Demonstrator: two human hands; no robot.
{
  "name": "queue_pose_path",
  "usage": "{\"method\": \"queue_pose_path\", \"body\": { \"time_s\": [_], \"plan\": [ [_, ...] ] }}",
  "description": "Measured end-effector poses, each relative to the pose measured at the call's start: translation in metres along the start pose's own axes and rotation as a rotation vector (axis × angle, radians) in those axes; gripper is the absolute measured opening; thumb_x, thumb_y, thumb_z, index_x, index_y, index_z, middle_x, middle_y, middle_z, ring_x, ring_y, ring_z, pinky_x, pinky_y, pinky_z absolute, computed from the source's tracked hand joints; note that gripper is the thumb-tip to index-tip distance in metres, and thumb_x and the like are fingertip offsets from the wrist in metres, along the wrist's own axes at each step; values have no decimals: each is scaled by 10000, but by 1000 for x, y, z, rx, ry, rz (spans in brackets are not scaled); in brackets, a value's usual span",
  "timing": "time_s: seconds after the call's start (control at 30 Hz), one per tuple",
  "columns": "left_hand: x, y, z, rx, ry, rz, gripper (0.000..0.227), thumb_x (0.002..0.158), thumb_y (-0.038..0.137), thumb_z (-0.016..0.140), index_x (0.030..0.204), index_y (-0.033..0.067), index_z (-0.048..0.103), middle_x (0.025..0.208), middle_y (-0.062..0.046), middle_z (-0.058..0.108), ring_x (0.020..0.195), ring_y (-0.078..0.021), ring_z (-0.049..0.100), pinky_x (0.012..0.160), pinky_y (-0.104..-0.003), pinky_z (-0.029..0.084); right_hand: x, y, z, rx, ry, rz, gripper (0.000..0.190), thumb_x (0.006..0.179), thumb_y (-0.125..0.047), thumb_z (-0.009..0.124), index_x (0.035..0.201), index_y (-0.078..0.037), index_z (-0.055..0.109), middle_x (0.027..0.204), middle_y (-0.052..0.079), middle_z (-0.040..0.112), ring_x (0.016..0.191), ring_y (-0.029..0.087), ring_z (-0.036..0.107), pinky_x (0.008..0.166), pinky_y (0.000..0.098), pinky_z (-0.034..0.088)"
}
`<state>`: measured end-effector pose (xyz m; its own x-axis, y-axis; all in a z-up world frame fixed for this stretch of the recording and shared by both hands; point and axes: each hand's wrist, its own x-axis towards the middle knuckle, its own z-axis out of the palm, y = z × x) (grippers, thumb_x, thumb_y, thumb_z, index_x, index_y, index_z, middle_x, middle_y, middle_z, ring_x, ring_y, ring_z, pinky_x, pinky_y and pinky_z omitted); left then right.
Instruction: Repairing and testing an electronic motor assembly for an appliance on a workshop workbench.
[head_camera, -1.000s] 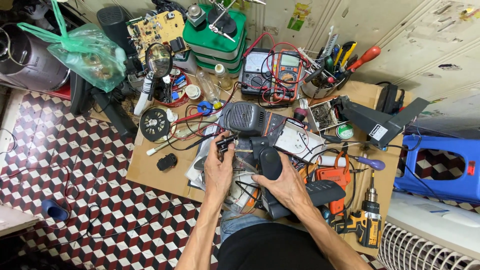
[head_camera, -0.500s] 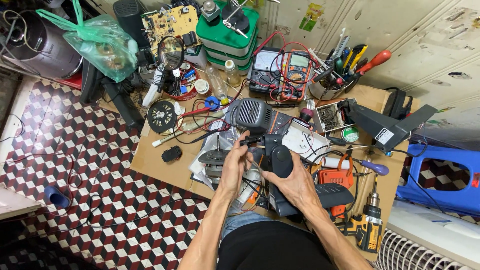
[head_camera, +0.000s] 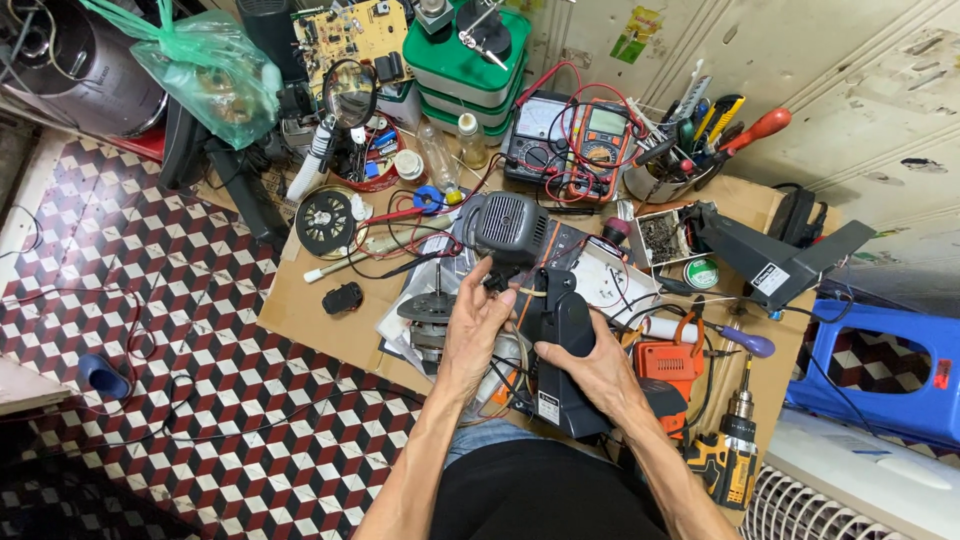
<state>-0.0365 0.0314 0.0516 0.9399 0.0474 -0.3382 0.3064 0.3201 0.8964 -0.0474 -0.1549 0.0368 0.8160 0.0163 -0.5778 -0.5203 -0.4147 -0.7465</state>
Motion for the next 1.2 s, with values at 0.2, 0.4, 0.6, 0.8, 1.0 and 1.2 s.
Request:
{"method": "queue_pose_path", "body": {
  "time_s": [0.2, 0.4, 0.6, 0.8, 1.0, 1.2],
  "plan": [
    [3, -19, -7, -32, -52, -21, 602, 1005, 268, 634, 1481, -40, 429, 1131, -88, 702, 869, -96, 619, 750, -260, 544, -2, 1, -3, 51, -81, 10, 947, 655, -394, 845, 1453, -48, 472, 1221, 158, 707, 1095, 248, 706, 970, 357, 540],
    [-6, -7, 3, 126, 33, -83, 558, 997, 325, 622, 1470, 37, 555, 900, 16, 609, 796, -54, 573, 751, -224, 534, -5, 2, -10, 163, -150, 48, 878, 681, -337, 805, 1459, -74, 495, 1191, 145, 717, 1047, 234, 701, 935, 349, 544],
    [-4, -18, -3, 91, 7, -62, 567, 994, 298, 627, 1484, 22, 546, 864, 25, 582, 791, -56, 554, 756, -218, 510, -6, 1, -11, 186, -159, 9, 855, 698, -326, 800, 1451, -60, 496, 1207, 134, 712, 1069, 222, 685, 954, 336, 519],
    [-6, -10, 3, 9, -19, -102, 642, 932, 201, 681, 1498, 24, 434, 1024, -28, 680, 889, -83, 647, 803, -223, 529, -7, -4, -7, 178, -118, 29, 859, 685, -309, 810, 1444, -55, 500, 1209, 139, 714, 1075, 227, 696, 960, 344, 534],
    [-10, -12, 5, 9, 18, -10, 479, 912, 144, 757, 1319, -19, 566, 1093, -73, 668, 979, -110, 648, 874, -243, 547, -2, 7, -5, 50, -28, -29, 903, 677, -330, 849, 1443, -38, 470, 1222, 146, 699, 1102, 230, 682, 974, 342, 521],
    [-14, -13, 11, -50, 40, 3, 478, 913, 121, 758, 1339, -34, 606, 1165, -112, 699, 1041, -135, 667, 917, -242, 546, -6, -7, -4, -58, 25, -30, 888, 677, -370, 843, 1411, -25, 481, 1202, 162, 699, 1068, 248, 698, 933, 357, 552]
  ]
}}
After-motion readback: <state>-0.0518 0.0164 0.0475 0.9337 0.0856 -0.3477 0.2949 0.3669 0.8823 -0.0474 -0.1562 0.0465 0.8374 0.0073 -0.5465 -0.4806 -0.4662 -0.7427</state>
